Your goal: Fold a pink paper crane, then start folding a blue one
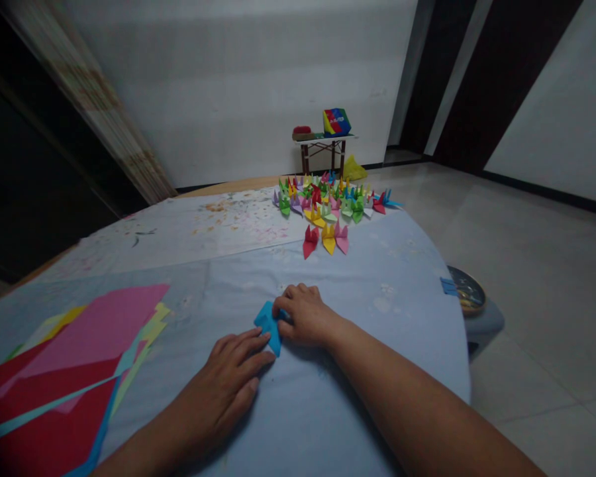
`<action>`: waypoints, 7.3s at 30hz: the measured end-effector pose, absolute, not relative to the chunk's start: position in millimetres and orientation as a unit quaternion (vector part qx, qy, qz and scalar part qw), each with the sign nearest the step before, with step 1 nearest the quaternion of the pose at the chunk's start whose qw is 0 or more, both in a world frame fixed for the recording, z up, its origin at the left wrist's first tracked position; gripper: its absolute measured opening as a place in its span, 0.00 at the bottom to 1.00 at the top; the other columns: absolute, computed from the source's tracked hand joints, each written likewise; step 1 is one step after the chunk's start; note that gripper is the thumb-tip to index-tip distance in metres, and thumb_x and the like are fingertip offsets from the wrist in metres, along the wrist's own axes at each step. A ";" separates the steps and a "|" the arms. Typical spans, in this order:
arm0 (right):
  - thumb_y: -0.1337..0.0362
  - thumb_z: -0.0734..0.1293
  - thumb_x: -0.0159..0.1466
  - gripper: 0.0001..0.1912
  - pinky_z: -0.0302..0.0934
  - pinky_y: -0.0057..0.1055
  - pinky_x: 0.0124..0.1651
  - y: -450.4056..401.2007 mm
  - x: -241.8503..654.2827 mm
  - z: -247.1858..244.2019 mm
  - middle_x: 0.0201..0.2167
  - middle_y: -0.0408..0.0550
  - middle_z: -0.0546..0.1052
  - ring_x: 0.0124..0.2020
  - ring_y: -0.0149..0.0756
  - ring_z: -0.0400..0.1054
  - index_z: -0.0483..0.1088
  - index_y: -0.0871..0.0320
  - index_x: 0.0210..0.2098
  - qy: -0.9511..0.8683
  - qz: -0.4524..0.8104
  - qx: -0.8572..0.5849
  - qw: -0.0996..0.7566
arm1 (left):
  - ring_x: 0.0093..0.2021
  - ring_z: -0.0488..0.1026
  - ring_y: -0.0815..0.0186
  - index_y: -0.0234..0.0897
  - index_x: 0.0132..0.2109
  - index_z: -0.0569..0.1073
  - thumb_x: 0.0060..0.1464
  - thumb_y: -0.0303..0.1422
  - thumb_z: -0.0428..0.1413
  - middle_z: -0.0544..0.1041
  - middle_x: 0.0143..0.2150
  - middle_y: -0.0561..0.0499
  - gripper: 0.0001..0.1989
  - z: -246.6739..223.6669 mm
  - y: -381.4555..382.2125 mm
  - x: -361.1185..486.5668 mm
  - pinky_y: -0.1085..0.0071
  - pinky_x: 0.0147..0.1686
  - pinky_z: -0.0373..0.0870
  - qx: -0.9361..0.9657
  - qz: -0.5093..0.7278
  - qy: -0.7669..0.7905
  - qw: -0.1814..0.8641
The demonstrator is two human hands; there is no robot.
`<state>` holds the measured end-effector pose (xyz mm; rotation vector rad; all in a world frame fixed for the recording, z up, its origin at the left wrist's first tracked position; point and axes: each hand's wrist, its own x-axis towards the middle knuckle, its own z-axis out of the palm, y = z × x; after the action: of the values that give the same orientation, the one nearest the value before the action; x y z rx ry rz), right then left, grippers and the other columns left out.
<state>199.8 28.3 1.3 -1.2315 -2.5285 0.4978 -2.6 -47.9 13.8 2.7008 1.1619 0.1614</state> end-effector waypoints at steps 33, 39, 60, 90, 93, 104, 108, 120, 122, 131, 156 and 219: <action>0.63 0.63 0.58 0.11 0.47 0.37 0.44 27.3 198.8 1.9 0.40 0.48 0.65 0.42 0.39 0.56 0.67 0.51 0.41 -0.878 0.164 -0.431 0.127 | 0.63 0.46 0.56 0.47 0.59 0.58 0.53 0.26 0.46 0.53 0.64 0.47 0.26 5.7 -50.9 -5.3 0.52 0.56 0.52 0.912 0.059 0.401 0.056; 0.63 0.63 0.58 0.11 0.47 0.37 0.44 27.1 199.4 1.4 0.39 0.48 0.65 0.42 0.39 0.56 0.67 0.51 0.42 -0.879 0.164 -0.429 0.128 | 0.63 0.46 0.56 0.47 0.59 0.57 0.53 0.24 0.45 0.52 0.64 0.46 0.27 9.2 -48.6 -7.0 0.51 0.56 0.52 0.917 0.047 0.391 0.065; 0.63 0.61 0.61 0.17 0.47 0.36 0.43 25.5 199.0 -2.9 0.40 0.48 0.65 0.42 0.38 0.56 0.66 0.42 0.49 -0.895 0.138 -0.405 0.127 | 0.62 0.49 0.55 0.51 0.58 0.60 0.55 0.26 0.44 0.55 0.63 0.46 0.24 16.3 -44.1 -5.8 0.45 0.54 0.48 0.906 0.055 0.406 0.102; 0.61 0.61 0.61 0.18 0.45 0.36 0.43 22.7 197.0 2.4 0.37 0.49 0.65 0.40 0.37 0.56 0.64 0.44 0.51 -0.899 0.116 -0.403 0.127 | 0.62 0.49 0.56 0.41 0.62 0.51 0.58 0.32 0.42 0.55 0.63 0.44 0.25 -5.4 -45.3 -6.3 0.47 0.57 0.42 0.884 0.060 0.462 0.017; 0.61 0.61 0.61 0.18 0.46 0.36 0.43 23.3 196.6 1.0 0.37 0.49 0.65 0.40 0.37 0.56 0.64 0.44 0.51 -0.896 0.119 -0.406 0.134 | 0.63 0.47 0.57 0.42 0.63 0.49 0.58 0.32 0.42 0.53 0.64 0.44 0.26 -3.8 -45.4 -7.4 0.46 0.57 0.41 0.890 0.049 0.454 0.023; 0.60 0.62 0.61 0.18 0.46 0.37 0.43 26.1 198.0 -2.5 0.37 0.48 0.65 0.41 0.38 0.56 0.65 0.43 0.50 -0.885 0.143 -0.421 0.135 | 0.64 0.44 0.59 0.45 0.63 0.44 0.58 0.31 0.41 0.51 0.65 0.46 0.27 2.7 -44.3 -13.1 0.46 0.58 0.40 0.901 0.042 0.427 0.060; 0.60 0.62 0.61 0.18 0.47 0.36 0.43 25.9 198.3 -1.5 0.37 0.48 0.64 0.41 0.38 0.56 0.64 0.43 0.51 -0.885 0.145 -0.422 0.131 | 0.64 0.44 0.58 0.46 0.63 0.44 0.58 0.30 0.41 0.50 0.65 0.49 0.27 4.6 -42.8 -19.1 0.47 0.59 0.40 0.903 0.038 0.423 0.067; 0.59 0.62 0.60 0.17 0.46 0.36 0.43 28.0 197.9 -7.5 0.37 0.48 0.65 0.41 0.38 0.56 0.66 0.43 0.49 -0.886 0.143 -0.417 0.142 | 0.64 0.42 0.59 0.48 0.63 0.46 0.56 0.29 0.42 0.48 0.66 0.51 0.28 10.0 -46.3 -10.3 0.47 0.59 0.37 0.893 -0.002 0.438 0.099; 0.59 0.62 0.60 0.17 0.46 0.36 0.43 27.7 197.5 -7.4 0.37 0.48 0.65 0.41 0.38 0.56 0.66 0.44 0.49 -0.886 0.140 -0.417 0.144 | 0.64 0.41 0.59 0.48 0.63 0.46 0.56 0.29 0.42 0.48 0.66 0.51 0.29 10.1 -46.8 -10.4 0.46 0.59 0.37 0.893 -0.008 0.437 0.106; 0.60 0.62 0.61 0.16 0.47 0.37 0.43 26.5 197.7 -5.0 0.37 0.48 0.65 0.40 0.38 0.56 0.67 0.43 0.48 -0.885 0.147 -0.418 0.142 | 0.64 0.41 0.58 0.45 0.63 0.47 0.53 0.28 0.44 0.50 0.65 0.50 0.30 9.8 -51.1 -7.2 0.46 0.58 0.34 0.898 0.004 0.430 0.093; 0.62 0.62 0.60 0.19 0.47 0.38 0.46 23.0 196.6 -0.3 0.41 0.50 0.65 0.44 0.40 0.56 0.62 0.50 0.51 -0.883 0.150 -0.426 0.128 | 0.64 0.41 0.54 0.56 0.59 0.54 0.58 0.29 0.41 0.50 0.65 0.57 0.24 7.6 -34.5 -13.1 0.42 0.56 0.39 0.877 0.028 0.459 0.137; 0.51 0.61 0.59 0.15 0.48 0.35 0.43 36.2 200.2 -6.6 0.34 0.47 0.70 0.40 0.37 0.61 0.71 0.55 0.36 -0.835 0.183 -0.477 0.204 | 0.54 0.64 0.62 0.38 0.58 0.59 0.54 0.32 0.45 0.68 0.55 0.46 0.23 7.8 -13.3 -11.5 0.62 0.53 0.59 0.746 0.246 0.569 0.244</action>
<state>200.2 36.2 -6.6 -1.3305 -2.3305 0.5097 -11.5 -13.3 7.8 2.0368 1.5550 0.6709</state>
